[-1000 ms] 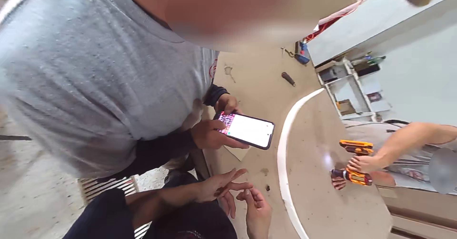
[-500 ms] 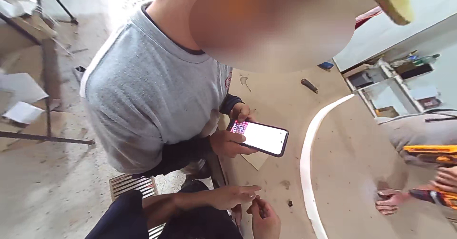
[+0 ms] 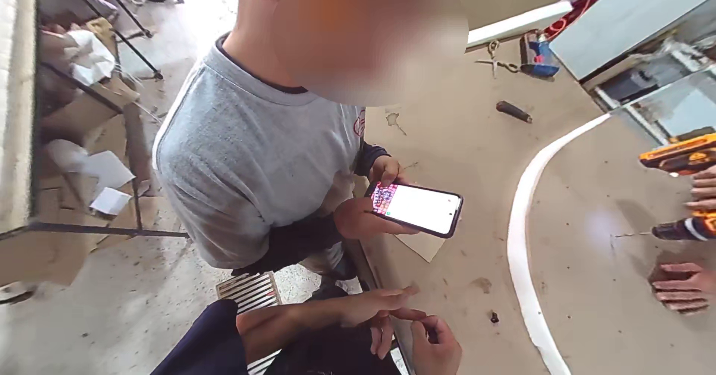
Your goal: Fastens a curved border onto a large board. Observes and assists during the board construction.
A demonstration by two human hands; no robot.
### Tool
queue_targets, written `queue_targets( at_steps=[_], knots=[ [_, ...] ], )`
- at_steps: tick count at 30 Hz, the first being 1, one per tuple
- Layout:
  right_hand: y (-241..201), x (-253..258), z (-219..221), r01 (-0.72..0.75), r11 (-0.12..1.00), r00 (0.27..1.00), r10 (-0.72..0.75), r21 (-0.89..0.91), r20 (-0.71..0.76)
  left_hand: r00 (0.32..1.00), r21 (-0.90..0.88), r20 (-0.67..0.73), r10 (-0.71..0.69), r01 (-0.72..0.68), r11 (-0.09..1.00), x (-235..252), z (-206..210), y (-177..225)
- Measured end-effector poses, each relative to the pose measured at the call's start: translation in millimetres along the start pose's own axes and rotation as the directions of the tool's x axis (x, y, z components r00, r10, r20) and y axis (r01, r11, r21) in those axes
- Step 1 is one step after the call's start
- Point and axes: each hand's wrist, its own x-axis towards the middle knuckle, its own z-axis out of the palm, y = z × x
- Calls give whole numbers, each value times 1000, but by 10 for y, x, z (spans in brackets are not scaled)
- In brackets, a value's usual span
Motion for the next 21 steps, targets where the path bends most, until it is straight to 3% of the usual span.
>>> queue_targets(
  at_steps=[6, 16, 21],
  knots=[
    [60, 17, -66, -44, 977, 999, 44, 209, 6, 998, -68, 63, 15, -11, 998, 69, 5, 15],
    [209, 60, -153, -80, 848, 990, 8, 523, 138, 997, 48, 68, -33, 30, 998, 101, -6, 187],
    [182, 68, -350, -192, 807, 980, 126, 559, 155, 996, 82, 86, 36, -43, 996, 288, 31, 167]
  ],
)
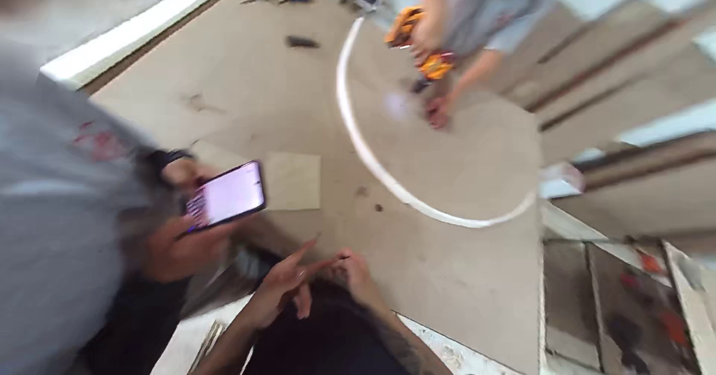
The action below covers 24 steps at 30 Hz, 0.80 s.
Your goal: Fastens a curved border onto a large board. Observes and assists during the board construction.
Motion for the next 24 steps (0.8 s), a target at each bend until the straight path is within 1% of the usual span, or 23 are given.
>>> queue_targets(
  at_steps=[3, 5, 6, 9, 12, 14, 16, 18, 21, 24],
  knots=[
    [-32, -16, -27, -36, 998, 999, 33, -57, -38, 993, 25, -116, 34, -31, 999, 67, -26, -134],
    [-72, -36, -106, -76, 991, 995, 69, -108, -71, 982, 50, -190, 22, -13, 999, 153, -16, -192],
    [-80, -42, -162, -85, 991, 993, 75, -107, -92, 976, 68, -216, 12, 2, 998, 214, 2, -197],
    [25, -109, -403, -48, 996, 990, 37, -80, -140, 969, 125, -248, -4, 36, 992, 397, 115, -237],
    [163, -222, -678, -30, 987, 980, -1, -157, -199, 967, 143, -255, 20, 17, 990, 527, 239, -348],
    [255, -268, -868, -5, 980, 975, -39, -199, -218, 961, 193, -274, 43, 11, 981, 606, 379, -374],
    [308, -279, -1065, 12, 979, 975, -56, -204, -215, 953, 227, -297, 58, 12, 974, 707, 536, -412],
    [326, -267, -1209, -22, 979, 969, -29, -201, -246, 953, 254, -299, 51, 28, 967, 805, 673, -464],
    [356, -279, -1314, -104, 987, 954, 63, -124, -294, 953, 308, -302, 30, 68, 949, 890, 863, -606],
    [375, -306, -1414, -115, 993, 961, 104, -28, -256, 911, 384, -413, 25, 149, 911, 991, 1132, -731]
  ],
)
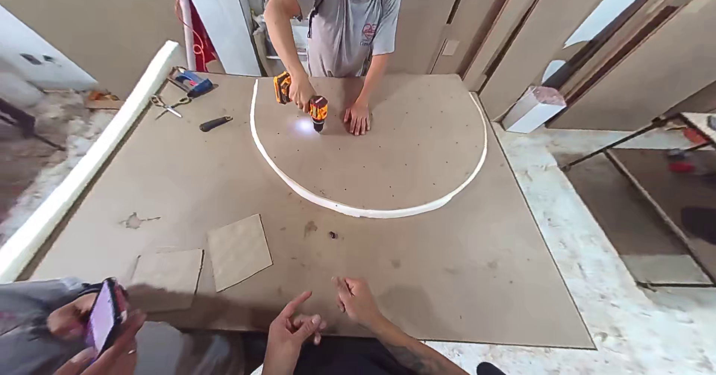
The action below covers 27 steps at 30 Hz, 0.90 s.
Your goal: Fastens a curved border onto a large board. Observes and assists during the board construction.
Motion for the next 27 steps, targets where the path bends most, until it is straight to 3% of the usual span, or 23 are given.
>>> queue_targets(
  at_steps=[5, 8, 10, 12, 14, 16, 18, 20, 23, 27],
  knots=[
    [-74, 124, -241, -45, 989, 996, 33, 139, 88, 998, 165, -67, 14, -3, 986, 108, 312, -118],
    [-190, 186, -427, 34, 996, 992, -25, -79, 122, 997, 147, -63, 41, -32, 989, 138, 407, -239],
    [-217, 209, -487, 123, 982, 992, -115, -144, 60, 996, 104, -79, 49, -40, 994, 114, 509, -242],
    [-172, 267, -532, 189, 980, 982, -189, -68, 1, 986, 123, -160, 50, -30, 992, 96, 638, -176],
    [-36, 425, -499, 251, 958, 968, -249, 141, -34, 971, 189, -233, 55, -10, 982, 133, 674, -129],
    [49, 512, -468, 222, 946, 974, -228, 234, -2, 966, 222, -248, 75, -19, 975, 132, 692, -166],
    [87, 567, -450, 146, 972, 983, -163, 182, 83, 973, 236, -204, 105, -55, 970, 86, 685, -194],
    [120, 630, -431, 111, 989, 986, -122, 96, 112, 960, 209, -259, 102, -47, 977, 33, 716, -192],
    [196, 708, -496, 117, 993, 989, -117, 2, 86, 920, 155, -347, 182, -135, 979, -20, 701, -325],
    [331, 893, -741, 118, 972, 993, -117, -202, 19, 887, 294, -335, 319, -223, 929, -116, 632, -498]
  ],
)
